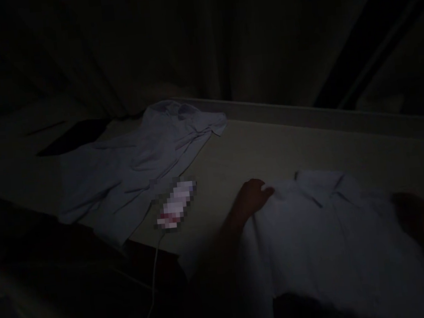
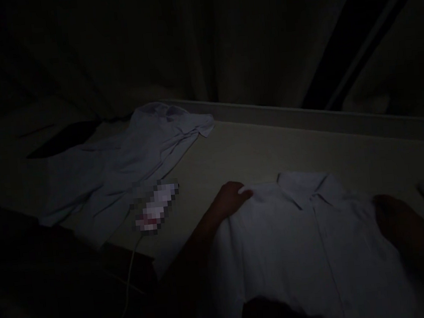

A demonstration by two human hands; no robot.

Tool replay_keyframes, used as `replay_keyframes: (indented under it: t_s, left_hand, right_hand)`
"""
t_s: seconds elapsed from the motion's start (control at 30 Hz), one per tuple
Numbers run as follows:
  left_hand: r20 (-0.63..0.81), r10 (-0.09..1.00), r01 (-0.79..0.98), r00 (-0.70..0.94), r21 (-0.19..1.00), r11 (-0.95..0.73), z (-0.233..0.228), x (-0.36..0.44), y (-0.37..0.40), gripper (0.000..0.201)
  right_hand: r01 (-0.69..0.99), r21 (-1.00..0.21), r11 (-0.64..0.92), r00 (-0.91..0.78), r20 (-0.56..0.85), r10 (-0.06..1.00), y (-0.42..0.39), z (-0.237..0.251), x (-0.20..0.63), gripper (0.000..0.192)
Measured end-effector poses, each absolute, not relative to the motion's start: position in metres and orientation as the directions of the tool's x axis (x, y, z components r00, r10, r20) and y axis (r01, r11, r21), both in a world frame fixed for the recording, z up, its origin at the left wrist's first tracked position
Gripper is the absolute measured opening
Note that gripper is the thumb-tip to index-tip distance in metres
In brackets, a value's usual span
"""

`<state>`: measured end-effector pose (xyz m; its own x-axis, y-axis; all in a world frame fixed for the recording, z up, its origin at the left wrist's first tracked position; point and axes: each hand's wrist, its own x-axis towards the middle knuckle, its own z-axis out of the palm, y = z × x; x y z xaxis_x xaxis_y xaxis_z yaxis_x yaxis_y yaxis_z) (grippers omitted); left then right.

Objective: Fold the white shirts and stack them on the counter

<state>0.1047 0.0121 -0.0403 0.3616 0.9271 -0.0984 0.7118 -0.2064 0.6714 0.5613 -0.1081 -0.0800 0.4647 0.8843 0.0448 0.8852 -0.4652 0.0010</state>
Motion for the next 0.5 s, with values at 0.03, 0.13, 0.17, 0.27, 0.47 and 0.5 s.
replay_keyframes:
  t_s: [0.03, 0.13, 0.17, 0.27, 0.47, 0.5]
  left_hand:
    - [-0.077, 0.932, 0.703, 0.355, 0.679, -0.211, -0.035, 0.106, 0.011, 0.037]
    - [-0.035, 0.938, 0.696, 0.345, 0.681, -0.230, -0.024, 0.110, 0.005, 0.033]
    - [-0.024, 0.940, 0.695, 0.341, 0.679, -0.235, -0.022, 0.112, 0.001, 0.032]
    - [0.008, 0.949, 0.703, 0.315, 0.670, -0.239, -0.019, 0.121, -0.010, 0.028]
    - [0.063, 0.951, 0.715, 0.303, 0.645, -0.270, -0.010, 0.132, -0.022, 0.027]
    - [0.074, 0.949, 0.714, 0.308, 0.642, -0.281, -0.007, 0.131, -0.023, 0.027]
  right_hand:
    - [0.888, -0.004, -0.459, 0.459, 0.044, 0.887, -0.114, -0.082, 0.563, 0.040]
    - [0.884, -0.017, -0.468, 0.468, 0.017, 0.883, -0.127, -0.087, 0.558, 0.045]
    - [0.875, -0.016, -0.484, 0.484, 0.002, 0.875, -0.130, -0.088, 0.553, 0.045]
    - [0.856, 0.006, -0.516, 0.516, -0.043, 0.855, -0.136, -0.084, 0.540, 0.048]
    - [0.891, -0.040, -0.453, 0.443, -0.140, 0.885, -0.144, -0.073, 0.527, 0.047]
    - [0.893, -0.080, -0.444, 0.427, -0.163, 0.889, -0.145, -0.068, 0.526, 0.049]
